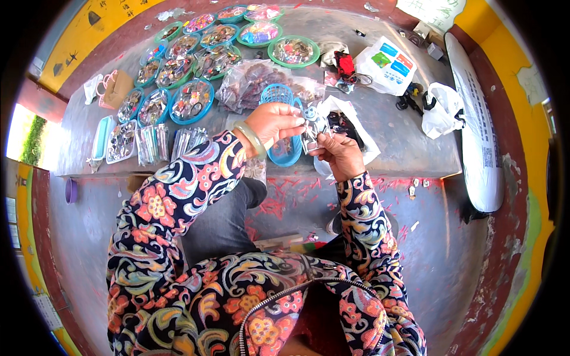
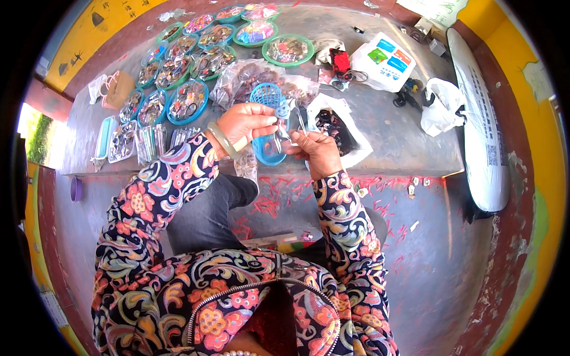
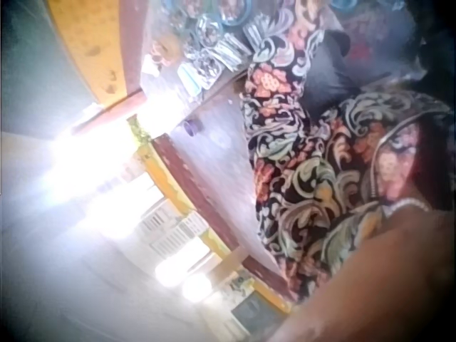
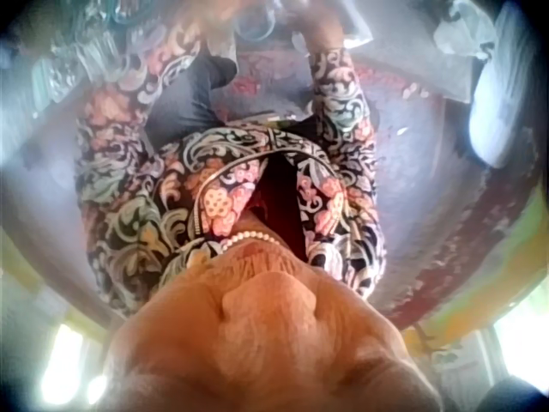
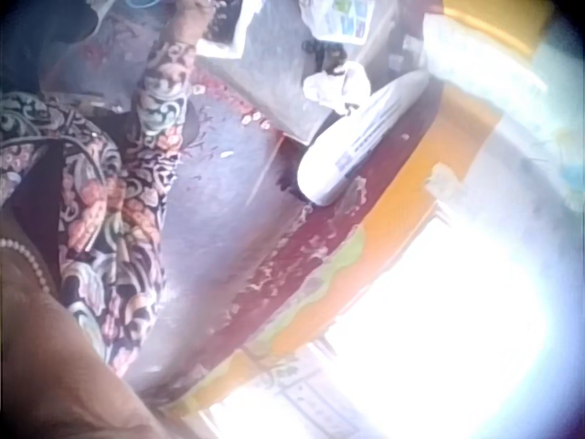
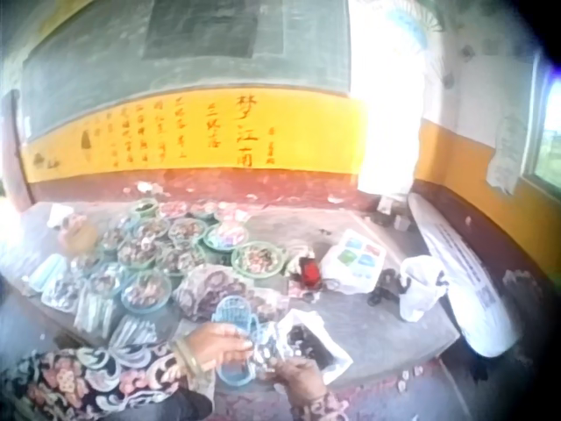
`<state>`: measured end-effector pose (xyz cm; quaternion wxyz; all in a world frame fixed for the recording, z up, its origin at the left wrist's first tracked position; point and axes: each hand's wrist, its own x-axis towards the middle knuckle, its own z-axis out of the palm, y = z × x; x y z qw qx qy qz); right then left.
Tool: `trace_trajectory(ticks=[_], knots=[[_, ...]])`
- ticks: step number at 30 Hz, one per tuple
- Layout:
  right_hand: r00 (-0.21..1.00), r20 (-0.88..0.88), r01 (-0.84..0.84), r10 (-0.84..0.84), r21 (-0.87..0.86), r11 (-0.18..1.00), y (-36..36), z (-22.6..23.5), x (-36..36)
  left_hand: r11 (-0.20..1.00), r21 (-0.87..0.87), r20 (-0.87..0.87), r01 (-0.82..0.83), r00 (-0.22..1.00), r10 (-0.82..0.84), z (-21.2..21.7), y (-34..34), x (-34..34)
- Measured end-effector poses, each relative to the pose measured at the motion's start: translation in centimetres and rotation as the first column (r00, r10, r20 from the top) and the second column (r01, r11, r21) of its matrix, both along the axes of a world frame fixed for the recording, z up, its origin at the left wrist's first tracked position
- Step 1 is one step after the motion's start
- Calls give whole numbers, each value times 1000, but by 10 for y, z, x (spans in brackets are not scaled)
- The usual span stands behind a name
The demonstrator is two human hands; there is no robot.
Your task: The person assembles small keychains by inserting a metal ring into a plastic bag containing a decorative item. They then seal the bag and place the finished unit into a blue basket. The process is repeated continuously with items from a white box.
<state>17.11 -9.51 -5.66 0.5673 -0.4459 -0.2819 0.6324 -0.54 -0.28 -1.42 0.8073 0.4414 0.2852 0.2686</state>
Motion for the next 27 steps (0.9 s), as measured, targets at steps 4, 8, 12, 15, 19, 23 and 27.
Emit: trace_trajectory(ticks=[4,8,12,15,19,23,27], knots=[[998,38,-40,40,-13,999,-1,5,-1,1000,0,-82,13,997,-13,3,1,-1],[996,80,-27,26,14,1000,-2,10,0,1000,-2,-128,26,991,-26,5,0,-5],[999,50,13,-15,39,999,2,5,6,994,-36,-181,107,977,-111,-1,1,-6],[998,-52,38,-37,15,999,1,6,4,976,10,-214,217,954,-210,3,-4,-4],[993,-76,91,-87,48,995,3,-3,2,951,-9,-229,309,925,-302,5,-7,-2],[988,-47,149,-146,55,987,1,-1,-2,949,-88,-242,302,918,-314,13,-11,1],[977,-30,211,-210,47,976,-1,5,-12,969,-69,-210,238,946,-248,3,-10,3]])
